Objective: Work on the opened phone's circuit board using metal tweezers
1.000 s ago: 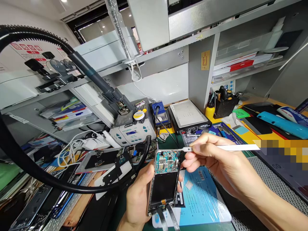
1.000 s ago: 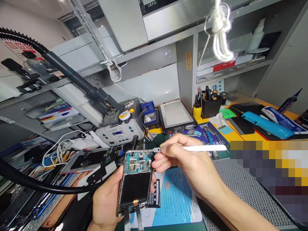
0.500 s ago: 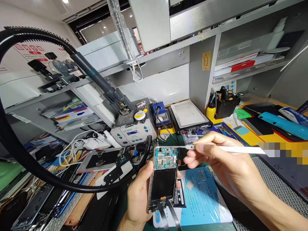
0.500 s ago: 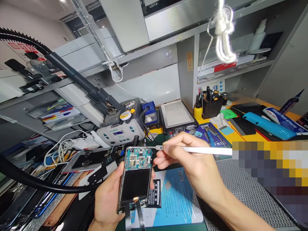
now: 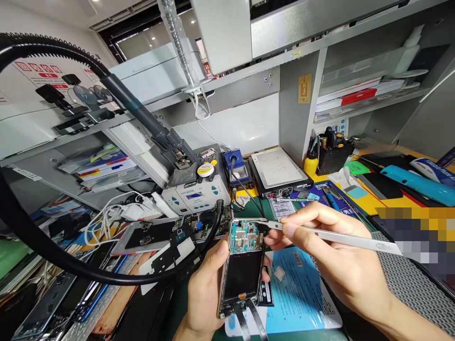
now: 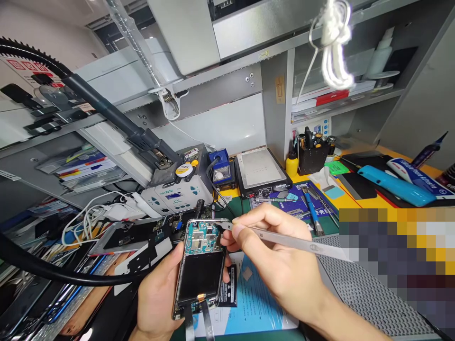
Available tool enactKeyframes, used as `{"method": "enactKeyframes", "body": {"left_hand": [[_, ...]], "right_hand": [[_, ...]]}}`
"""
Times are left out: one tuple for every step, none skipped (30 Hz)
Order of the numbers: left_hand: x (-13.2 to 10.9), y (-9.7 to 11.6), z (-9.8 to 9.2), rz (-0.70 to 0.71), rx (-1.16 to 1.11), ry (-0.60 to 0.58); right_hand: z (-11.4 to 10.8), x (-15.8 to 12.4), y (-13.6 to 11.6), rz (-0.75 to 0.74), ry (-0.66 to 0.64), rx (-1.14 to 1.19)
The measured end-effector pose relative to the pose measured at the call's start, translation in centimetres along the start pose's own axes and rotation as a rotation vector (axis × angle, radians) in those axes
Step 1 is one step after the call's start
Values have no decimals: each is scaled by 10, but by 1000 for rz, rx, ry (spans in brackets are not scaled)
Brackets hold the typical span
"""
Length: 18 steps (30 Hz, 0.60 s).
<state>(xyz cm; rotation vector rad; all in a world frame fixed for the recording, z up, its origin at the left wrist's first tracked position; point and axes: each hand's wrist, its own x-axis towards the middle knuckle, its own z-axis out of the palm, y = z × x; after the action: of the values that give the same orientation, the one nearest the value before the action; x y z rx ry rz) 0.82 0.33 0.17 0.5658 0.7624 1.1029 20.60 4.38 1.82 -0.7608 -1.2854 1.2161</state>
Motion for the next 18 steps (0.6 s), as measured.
{"method": "enactKeyframes", "body": {"left_hand": [[0,0,0,9,-4,-6],[1,-1,1,20,-7,-13],[1,-1,1,31,-10,-21],[2,-1,2,40,-14,-25],[2,-1,2,46,-17,-27],[2,-1,2,50,-19,-28],[2,-1,3,50,-21,-26],[2,-1,3,45,-22,-22],[1,0,3,36,-23,-15],[1,0,3,24,-25,-8],[0,0,3,10,-27,-3],[-1,0,3,-3,-35,0],[-1,1,3,-13,-48,-2],[-2,1,3,-15,-63,-8],[-2,0,3,-10,-76,-17],[-2,0,4,0,-85,-27],[-1,0,4,13,-86,-38],[-1,0,5,29,-79,-47]], "right_hand": [[0,0,0,-8,4,-13],[1,1,1,-15,8,-23],[1,1,1,-24,10,-32],[1,1,1,-34,11,-40],[1,1,1,-44,9,-50],[1,1,1,-46,8,-62],[0,1,1,-50,4,-73],[0,0,1,-56,2,-83],[0,0,2,-65,3,-98],[0,-1,2,-80,5,-123],[0,-1,2,-100,14,-157],[0,-2,2,-129,26,-197],[1,-3,2,-158,37,-239],[2,-4,2,-192,48,-274],[2,-5,2,-224,54,-300],[3,-6,3,-250,59,-313],[3,-6,2,-269,65,-317],[3,-7,2,-281,65,-318]]}}
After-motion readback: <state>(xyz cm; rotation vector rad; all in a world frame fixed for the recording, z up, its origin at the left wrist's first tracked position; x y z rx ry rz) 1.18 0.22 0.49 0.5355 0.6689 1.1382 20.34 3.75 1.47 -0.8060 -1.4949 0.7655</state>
